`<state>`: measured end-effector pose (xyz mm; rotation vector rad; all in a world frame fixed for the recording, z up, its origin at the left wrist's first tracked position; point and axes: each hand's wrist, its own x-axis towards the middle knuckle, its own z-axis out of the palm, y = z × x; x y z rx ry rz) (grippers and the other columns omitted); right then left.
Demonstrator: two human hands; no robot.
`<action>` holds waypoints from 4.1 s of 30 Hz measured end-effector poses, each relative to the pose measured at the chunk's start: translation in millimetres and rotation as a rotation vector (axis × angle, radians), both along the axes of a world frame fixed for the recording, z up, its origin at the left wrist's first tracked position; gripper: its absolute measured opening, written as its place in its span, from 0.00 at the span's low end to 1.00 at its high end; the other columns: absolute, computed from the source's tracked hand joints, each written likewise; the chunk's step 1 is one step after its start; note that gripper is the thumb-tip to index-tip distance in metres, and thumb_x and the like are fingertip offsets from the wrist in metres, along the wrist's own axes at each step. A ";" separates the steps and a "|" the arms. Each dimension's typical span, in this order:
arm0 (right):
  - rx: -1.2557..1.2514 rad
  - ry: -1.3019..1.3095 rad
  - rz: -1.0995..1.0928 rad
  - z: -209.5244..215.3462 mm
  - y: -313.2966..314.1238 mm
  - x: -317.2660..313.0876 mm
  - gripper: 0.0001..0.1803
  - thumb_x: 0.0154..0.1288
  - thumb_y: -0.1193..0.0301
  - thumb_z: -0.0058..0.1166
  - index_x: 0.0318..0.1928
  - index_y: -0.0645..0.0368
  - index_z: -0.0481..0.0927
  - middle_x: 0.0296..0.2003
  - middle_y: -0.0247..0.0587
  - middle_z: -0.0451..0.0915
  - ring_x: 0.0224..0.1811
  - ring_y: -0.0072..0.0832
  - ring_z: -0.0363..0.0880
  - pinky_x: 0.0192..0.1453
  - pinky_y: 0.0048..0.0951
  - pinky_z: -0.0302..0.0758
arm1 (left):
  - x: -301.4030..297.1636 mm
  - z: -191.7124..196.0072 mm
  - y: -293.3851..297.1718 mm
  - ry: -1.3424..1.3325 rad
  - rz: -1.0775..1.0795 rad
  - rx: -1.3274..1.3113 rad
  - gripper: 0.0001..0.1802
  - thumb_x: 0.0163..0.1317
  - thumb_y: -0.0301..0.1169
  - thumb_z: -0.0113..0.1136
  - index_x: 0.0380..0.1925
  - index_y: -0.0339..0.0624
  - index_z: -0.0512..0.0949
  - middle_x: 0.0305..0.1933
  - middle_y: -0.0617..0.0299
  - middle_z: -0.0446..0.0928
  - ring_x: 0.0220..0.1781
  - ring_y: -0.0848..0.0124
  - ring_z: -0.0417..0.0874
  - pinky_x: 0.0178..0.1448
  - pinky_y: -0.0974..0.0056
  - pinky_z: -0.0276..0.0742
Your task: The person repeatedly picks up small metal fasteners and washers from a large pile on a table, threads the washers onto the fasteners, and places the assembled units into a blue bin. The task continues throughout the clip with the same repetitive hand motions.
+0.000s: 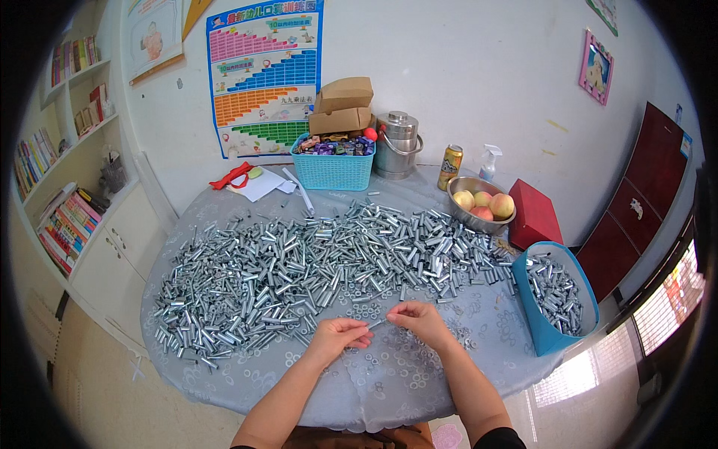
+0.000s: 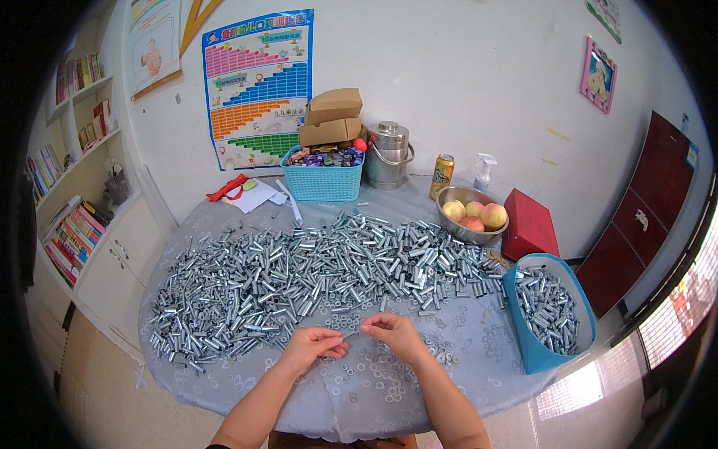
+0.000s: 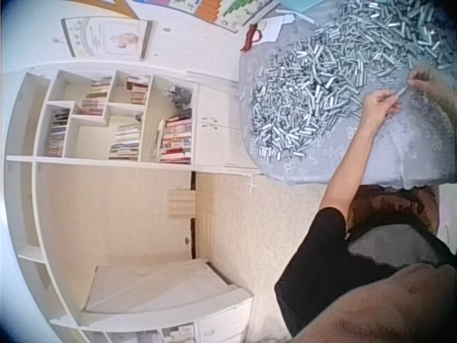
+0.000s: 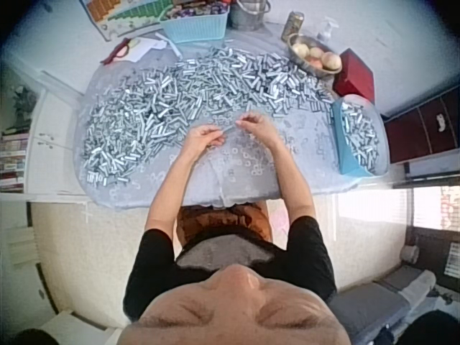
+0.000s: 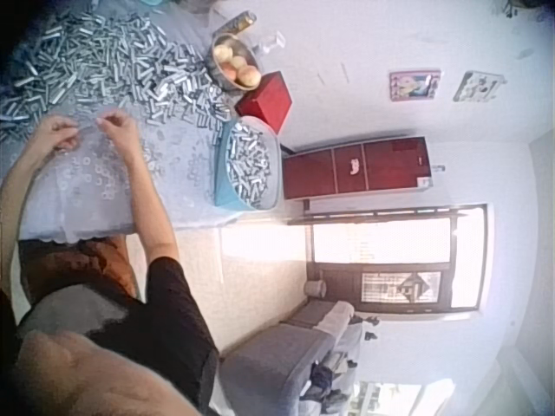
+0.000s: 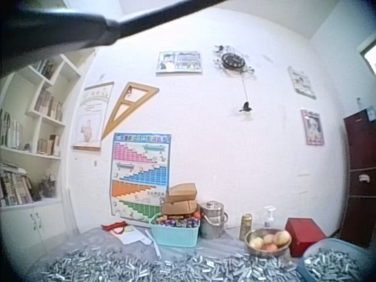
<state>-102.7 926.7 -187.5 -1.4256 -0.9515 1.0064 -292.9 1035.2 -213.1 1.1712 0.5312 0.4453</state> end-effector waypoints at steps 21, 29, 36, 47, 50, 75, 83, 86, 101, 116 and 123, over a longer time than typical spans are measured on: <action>0.140 -0.327 -0.175 -11.0 9.0 -5.1 0.09 0.57 0.71 0.60 0.38 0.59 0.83 0.32 0.35 0.81 0.34 0.23 0.77 0.38 0.23 0.72 | 1.4 4.6 -1.0 -0.067 0.149 -0.054 0.12 0.61 0.23 0.57 0.44 0.30 0.77 0.40 0.50 0.80 0.36 0.68 0.83 0.43 0.67 0.82; 0.212 -1.104 -0.115 -18.7 9.9 1.1 0.10 0.50 0.68 0.62 0.34 0.56 0.84 0.29 0.43 0.80 0.35 0.41 0.76 0.42 0.38 0.72 | 0.2 7.1 -0.7 -0.066 0.158 -0.056 0.12 0.61 0.24 0.57 0.43 0.30 0.77 0.39 0.50 0.80 0.36 0.69 0.83 0.42 0.68 0.82; 0.064 -0.882 -0.162 -19.1 11.8 -0.3 0.10 0.53 0.67 0.62 0.36 0.58 0.84 0.29 0.41 0.81 0.34 0.33 0.77 0.42 0.32 0.72 | -1.0 7.9 -1.3 -0.059 0.155 -0.059 0.12 0.61 0.24 0.57 0.44 0.30 0.76 0.38 0.50 0.80 0.36 0.68 0.83 0.42 0.67 0.82; 0.325 -0.374 -0.045 -6.6 8.2 -7.1 0.12 0.56 0.75 0.61 0.43 0.58 0.82 0.39 0.35 0.80 0.39 0.23 0.76 0.45 0.24 0.73 | -1.9 11.8 -1.1 -0.014 0.126 -0.100 0.12 0.62 0.25 0.56 0.44 0.28 0.76 0.37 0.50 0.80 0.34 0.67 0.83 0.40 0.68 0.82; 0.299 -0.431 -0.051 -1.5 5.6 -10.9 0.11 0.57 0.74 0.61 0.42 0.60 0.82 0.38 0.36 0.81 0.39 0.24 0.76 0.45 0.25 0.73 | -1.4 5.0 0.9 -0.017 0.114 -0.091 0.12 0.62 0.25 0.56 0.43 0.28 0.76 0.37 0.50 0.80 0.34 0.66 0.83 0.39 0.67 0.83; 0.205 -0.221 0.027 -1.6 5.6 -14.5 0.17 0.71 0.65 0.43 0.51 0.63 0.76 0.37 0.40 0.79 0.36 0.23 0.75 0.43 0.24 0.73 | -0.3 2.5 0.7 -0.115 0.225 -0.064 0.11 0.62 0.24 0.56 0.43 0.28 0.76 0.36 0.50 0.80 0.34 0.66 0.82 0.39 0.65 0.84; 0.157 -0.316 0.092 -6.7 5.2 -5.3 0.17 0.72 0.64 0.42 0.48 0.65 0.77 0.38 0.40 0.80 0.34 0.22 0.75 0.42 0.23 0.73 | 1.4 3.0 1.2 -0.103 0.219 -0.047 0.11 0.62 0.23 0.56 0.44 0.29 0.76 0.36 0.50 0.80 0.34 0.67 0.82 0.39 0.65 0.84; 0.220 -0.232 -0.024 2.2 4.8 -15.5 0.19 0.72 0.63 0.41 0.42 0.66 0.80 0.38 0.41 0.79 0.34 0.22 0.75 0.42 0.23 0.72 | 1.1 2.5 1.1 -0.097 0.204 -0.040 0.11 0.62 0.23 0.56 0.44 0.28 0.76 0.36 0.50 0.80 0.34 0.67 0.83 0.39 0.65 0.84; 0.140 -0.299 0.058 -1.7 0.8 -9.7 0.14 0.61 0.69 0.59 0.45 0.61 0.79 0.36 0.36 0.80 0.38 0.20 0.76 0.44 0.23 0.73 | 5.5 5.9 -11.6 -0.042 0.211 0.330 0.11 0.59 0.21 0.59 0.42 0.33 0.80 0.34 0.54 0.81 0.35 0.70 0.83 0.41 0.68 0.81; 0.055 -0.844 -1.286 50.0 -106.4 175.4 0.13 0.55 0.67 0.61 0.40 0.57 0.80 0.29 0.40 0.82 0.32 0.29 0.81 0.38 0.30 0.75 | 5.0 -11.2 7.3 -0.085 0.323 0.450 0.15 0.61 0.24 0.56 0.49 0.34 0.76 0.40 0.55 0.81 0.34 0.76 0.80 0.36 0.73 0.77; -0.495 -1.066 -1.350 27.7 -173.0 225.1 0.07 0.56 0.67 0.56 0.34 0.53 0.83 0.31 0.42 0.83 0.36 0.40 0.81 0.45 0.42 0.73 | 5.8 -4.7 2.4 -0.051 0.365 0.464 0.13 0.61 0.25 0.56 0.46 0.33 0.77 0.38 0.57 0.81 0.33 0.76 0.80 0.35 0.73 0.77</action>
